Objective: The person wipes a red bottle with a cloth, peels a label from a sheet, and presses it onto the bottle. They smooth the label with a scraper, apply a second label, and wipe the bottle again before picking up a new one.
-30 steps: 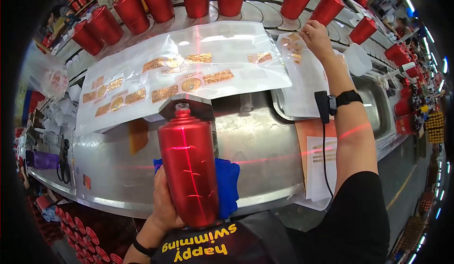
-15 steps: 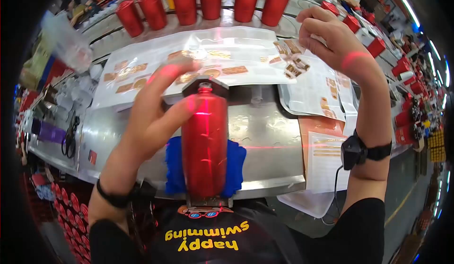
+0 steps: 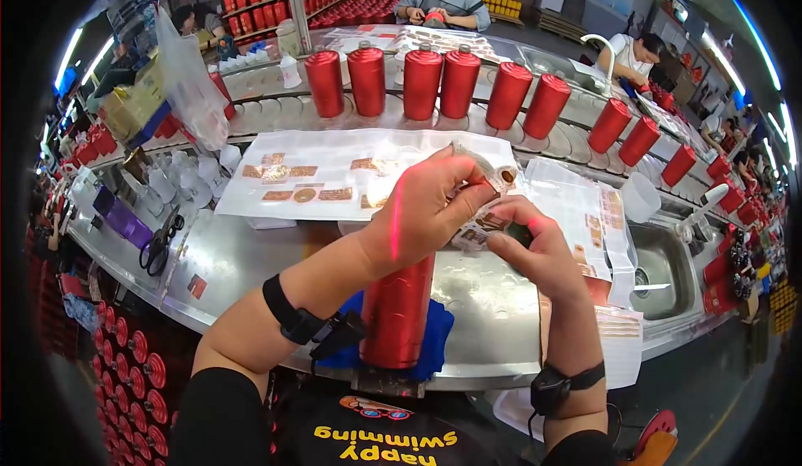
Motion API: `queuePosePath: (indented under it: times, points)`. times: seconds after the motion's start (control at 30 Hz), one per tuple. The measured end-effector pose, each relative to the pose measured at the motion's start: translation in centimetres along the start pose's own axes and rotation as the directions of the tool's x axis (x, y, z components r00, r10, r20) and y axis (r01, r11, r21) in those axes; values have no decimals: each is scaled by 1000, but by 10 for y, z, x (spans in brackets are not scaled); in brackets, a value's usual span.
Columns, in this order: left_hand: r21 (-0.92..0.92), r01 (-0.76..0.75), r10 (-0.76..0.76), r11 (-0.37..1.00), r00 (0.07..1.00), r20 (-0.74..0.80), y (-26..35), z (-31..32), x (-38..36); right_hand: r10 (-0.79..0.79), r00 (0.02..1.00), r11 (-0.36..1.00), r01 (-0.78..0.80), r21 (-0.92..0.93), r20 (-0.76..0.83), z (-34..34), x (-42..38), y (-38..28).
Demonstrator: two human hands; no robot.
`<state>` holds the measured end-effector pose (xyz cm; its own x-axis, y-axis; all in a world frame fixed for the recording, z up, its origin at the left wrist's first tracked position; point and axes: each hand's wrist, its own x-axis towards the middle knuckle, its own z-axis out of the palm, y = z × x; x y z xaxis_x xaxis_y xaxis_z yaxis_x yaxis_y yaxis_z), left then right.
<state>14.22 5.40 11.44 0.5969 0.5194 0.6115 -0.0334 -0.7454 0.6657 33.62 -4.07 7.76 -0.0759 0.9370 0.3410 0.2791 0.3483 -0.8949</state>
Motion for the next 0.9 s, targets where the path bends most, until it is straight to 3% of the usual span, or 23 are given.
queuePosePath:
  times: [0.17,0.23,0.37,0.47,0.57,0.7,0.9]
  points:
    - [166,-132,148,977,985,-90,1,3,-9,-101,994,994,99,-36,-49,9,-4,-8]
    - [217,-201,229,955,967,-114,-6,4,-10,-62,998,998,61,-28,-28,9,-6,-13]
    - [93,-101,112,991,986,-123,-4,5,-13,-84,996,996,83,-29,-31,7,-7,-7]
    - [0,-18,18,1000,989,-145,-6,3,-11,-20,996,988,34,153,-86,17,-9,-10]
    - [-127,100,-117,987,984,-132,-8,0,-12,84,996,985,-83,153,-2,23,-13,4]
    - [-98,70,-84,993,986,-145,-19,-3,-14,191,982,940,-186,286,10,39,-11,3]
    - [-10,5,-7,1000,986,-169,-23,-10,-17,185,978,890,-206,407,92,32,-11,1]
